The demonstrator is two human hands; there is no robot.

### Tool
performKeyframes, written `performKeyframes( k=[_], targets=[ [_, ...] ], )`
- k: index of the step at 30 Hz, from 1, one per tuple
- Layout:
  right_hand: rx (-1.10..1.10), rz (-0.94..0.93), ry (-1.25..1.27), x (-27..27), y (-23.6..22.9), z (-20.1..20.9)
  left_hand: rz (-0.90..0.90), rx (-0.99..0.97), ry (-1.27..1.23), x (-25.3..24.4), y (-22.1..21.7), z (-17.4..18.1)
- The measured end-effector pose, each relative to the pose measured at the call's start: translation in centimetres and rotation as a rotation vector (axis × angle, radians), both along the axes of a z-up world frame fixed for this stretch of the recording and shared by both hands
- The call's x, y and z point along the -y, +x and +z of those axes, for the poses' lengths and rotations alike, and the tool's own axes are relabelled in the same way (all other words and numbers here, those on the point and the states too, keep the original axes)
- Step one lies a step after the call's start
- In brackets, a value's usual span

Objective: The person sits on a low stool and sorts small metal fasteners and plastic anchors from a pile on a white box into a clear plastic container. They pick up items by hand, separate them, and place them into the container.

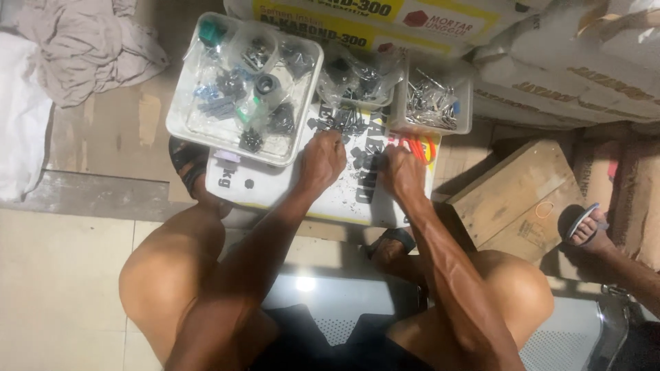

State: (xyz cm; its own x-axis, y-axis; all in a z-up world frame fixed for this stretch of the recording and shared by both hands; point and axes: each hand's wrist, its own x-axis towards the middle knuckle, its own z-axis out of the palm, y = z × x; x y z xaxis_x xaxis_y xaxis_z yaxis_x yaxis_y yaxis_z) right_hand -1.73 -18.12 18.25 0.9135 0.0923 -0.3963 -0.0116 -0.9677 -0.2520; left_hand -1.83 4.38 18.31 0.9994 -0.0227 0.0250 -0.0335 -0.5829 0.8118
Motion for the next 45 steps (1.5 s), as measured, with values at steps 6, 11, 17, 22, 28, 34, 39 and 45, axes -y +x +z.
performKeyframes(
  k=[6,11,17,22,28,34,39,45],
  targets=[
    [0.103,-0.017,0.092,-1.2,-0.9,-2.0,-0.149,-0.014,-0.141,2.2,0.6,-1.6],
    [0.223,-0.227,0.106,-1.6,-0.4,6.3,-0.257,0.187,-0.077,4.3,0.5,5.4],
    [0.105,-0.242,-0.062,0.3,-0.7,4.8,-0.435,0.414,0.080,8.9,3.9,5.3],
    [-0.010,-0.420,-0.032,-0.9,-0.8,7.2,-0.426,0.475,0.208,12.7,5.3,-0.8],
    [0.110,-0.179,-0.108,4.1,-0.9,0.0,-0.495,0.361,0.218,12.7,6.8,-1.0],
    [0.036,-0.239,-0.178,3.8,-2.4,0.3,-0.435,0.449,0.262,11.9,6.2,1.9],
    [-0.228,-0.355,-0.189,1.3,-3.4,4.7,-0.489,0.414,0.256,10.8,6.3,2.2],
    [-0.366,-0.394,-0.177,2.1,-4.8,1.3,-0.488,0.382,0.235,10.8,6.4,1.8]
  ],
)
